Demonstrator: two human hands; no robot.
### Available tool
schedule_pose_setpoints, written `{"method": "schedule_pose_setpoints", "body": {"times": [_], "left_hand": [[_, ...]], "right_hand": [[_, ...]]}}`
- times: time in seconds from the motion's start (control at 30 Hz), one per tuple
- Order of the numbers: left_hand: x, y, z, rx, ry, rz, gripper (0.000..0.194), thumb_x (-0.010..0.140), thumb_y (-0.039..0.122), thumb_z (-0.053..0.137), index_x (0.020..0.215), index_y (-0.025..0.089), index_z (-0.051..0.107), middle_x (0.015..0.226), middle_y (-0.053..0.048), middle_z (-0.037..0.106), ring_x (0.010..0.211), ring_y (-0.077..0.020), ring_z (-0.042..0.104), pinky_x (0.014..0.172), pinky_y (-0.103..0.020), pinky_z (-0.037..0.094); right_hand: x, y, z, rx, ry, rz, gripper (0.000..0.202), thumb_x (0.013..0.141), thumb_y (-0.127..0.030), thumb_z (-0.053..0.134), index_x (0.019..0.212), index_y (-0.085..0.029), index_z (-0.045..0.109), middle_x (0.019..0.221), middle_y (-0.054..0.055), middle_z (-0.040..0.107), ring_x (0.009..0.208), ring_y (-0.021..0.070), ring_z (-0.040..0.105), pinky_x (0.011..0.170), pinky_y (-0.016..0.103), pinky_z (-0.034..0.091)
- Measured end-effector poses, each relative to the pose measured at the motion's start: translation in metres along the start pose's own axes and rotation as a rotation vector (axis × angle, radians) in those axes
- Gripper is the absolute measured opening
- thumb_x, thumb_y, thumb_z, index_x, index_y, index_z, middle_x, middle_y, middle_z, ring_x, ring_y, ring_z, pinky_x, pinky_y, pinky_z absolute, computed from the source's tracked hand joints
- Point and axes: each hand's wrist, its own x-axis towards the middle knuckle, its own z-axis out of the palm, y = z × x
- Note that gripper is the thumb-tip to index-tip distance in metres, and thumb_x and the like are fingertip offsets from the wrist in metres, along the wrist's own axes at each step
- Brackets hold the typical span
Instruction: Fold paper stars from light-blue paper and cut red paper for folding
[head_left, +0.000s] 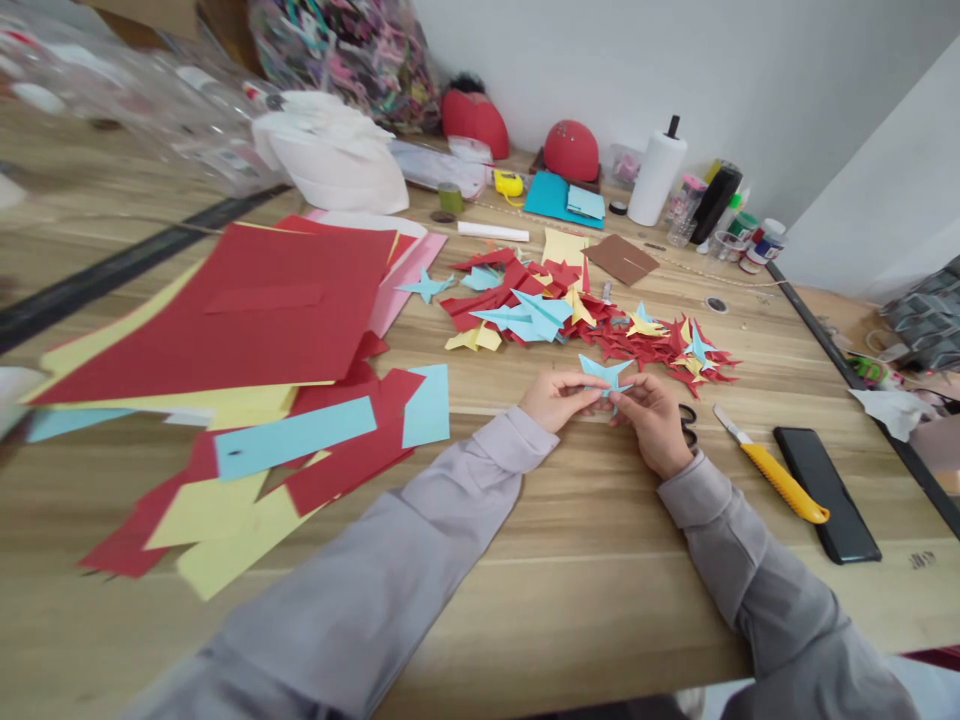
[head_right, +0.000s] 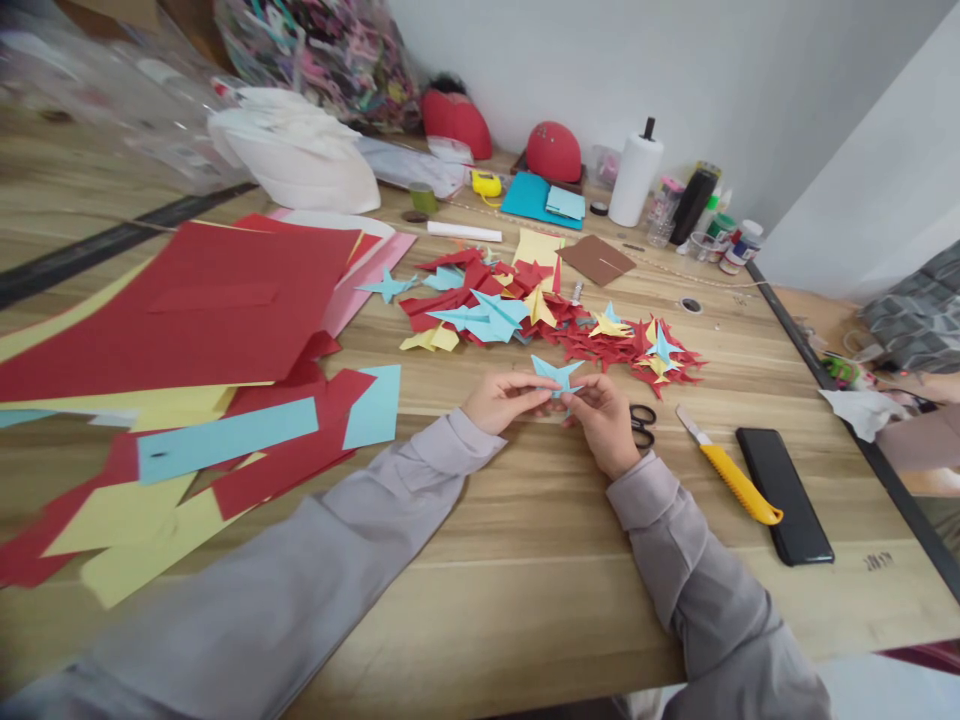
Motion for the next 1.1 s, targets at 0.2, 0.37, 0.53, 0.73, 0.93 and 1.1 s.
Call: {"method": "schedule_pose_setpoints", "body": {"times": [0.2, 0.37, 0.53, 0.73, 0.93, 1.1], "left_hand": [[0.0019, -0.0060, -0.0015, 0.082, -0.035, 0.114, 0.027, 0.067, 0.035, 0.071, 0.083, 0.014, 0.074, 0.075, -0.007, 0.070, 0.064, -0.0168, 0.065, 0.056, -0.028, 0.053], [0.0010, -0.0072, -0.0018, 0.089, -0.029, 0.084, 0.028, 0.067, 0.033, 0.071, 0.088, 0.014, 0.073, 0.076, -0.007, 0.070, 0.066, -0.0172, 0.066, 0.060, -0.029, 0.054], [0.0051, -0.0073, -0.0039, 0.029, 0.023, 0.046, 0.032, 0.064, 0.036, 0.073, 0.087, 0.013, 0.073, 0.078, -0.007, 0.071, 0.067, -0.0171, 0.067, 0.062, -0.030, 0.055], [0.0074, -0.0053, -0.0052, -0.006, 0.087, 0.007, 0.038, 0.056, 0.038, 0.079, 0.084, 0.013, 0.073, 0.071, -0.006, 0.072, 0.068, -0.0183, 0.068, 0.066, -0.030, 0.056], [0.0060, -0.0038, -0.0039, -0.001, 0.099, 0.009, 0.036, 0.053, 0.033, 0.080, 0.082, 0.012, 0.073, 0.063, -0.004, 0.070, 0.058, -0.0141, 0.065, 0.062, -0.027, 0.054], [0.0057, -0.0050, -0.0036, 0.038, 0.112, 0.020, 0.035, 0.055, 0.032, 0.079, 0.084, 0.012, 0.074, 0.061, -0.004, 0.070, 0.054, -0.0128, 0.063, 0.059, -0.025, 0.053]], "right_hand": [[-0.0002, 0.0001, 0.0003, 0.017, 0.005, -0.041, 0.028, 0.066, -0.031, 0.076, 0.084, -0.023, 0.056, 0.063, -0.005, 0.064, 0.057, 0.0127, 0.062, 0.045, 0.022, 0.051], [-0.0004, -0.0002, 0.0007, 0.007, -0.003, -0.039, 0.025, 0.065, -0.032, 0.077, 0.077, -0.022, 0.058, 0.062, -0.004, 0.064, 0.058, 0.0129, 0.062, 0.046, 0.022, 0.051], [-0.0008, 0.0014, 0.0009, -0.059, -0.005, -0.038, 0.024, 0.060, -0.033, 0.080, 0.070, -0.021, 0.062, 0.070, -0.002, 0.065, 0.065, 0.0148, 0.063, 0.050, 0.025, 0.054], [-0.0019, 0.0039, 0.0000, -0.103, -0.029, -0.040, 0.023, 0.060, -0.032, 0.080, 0.072, -0.021, 0.064, 0.077, 0.000, 0.066, 0.068, 0.0145, 0.063, 0.053, 0.026, 0.055], [-0.0015, 0.0017, 0.0022, -0.109, -0.040, -0.029, 0.027, 0.061, -0.033, 0.079, 0.080, -0.022, 0.066, 0.076, 0.000, 0.068, 0.071, 0.0163, 0.064, 0.054, 0.027, 0.055], [-0.0008, 0.0042, 0.0012, -0.162, -0.021, -0.023, 0.022, 0.064, -0.036, 0.077, 0.077, -0.020, 0.068, 0.073, 0.000, 0.067, 0.065, 0.0150, 0.062, 0.053, 0.027, 0.055]]}}
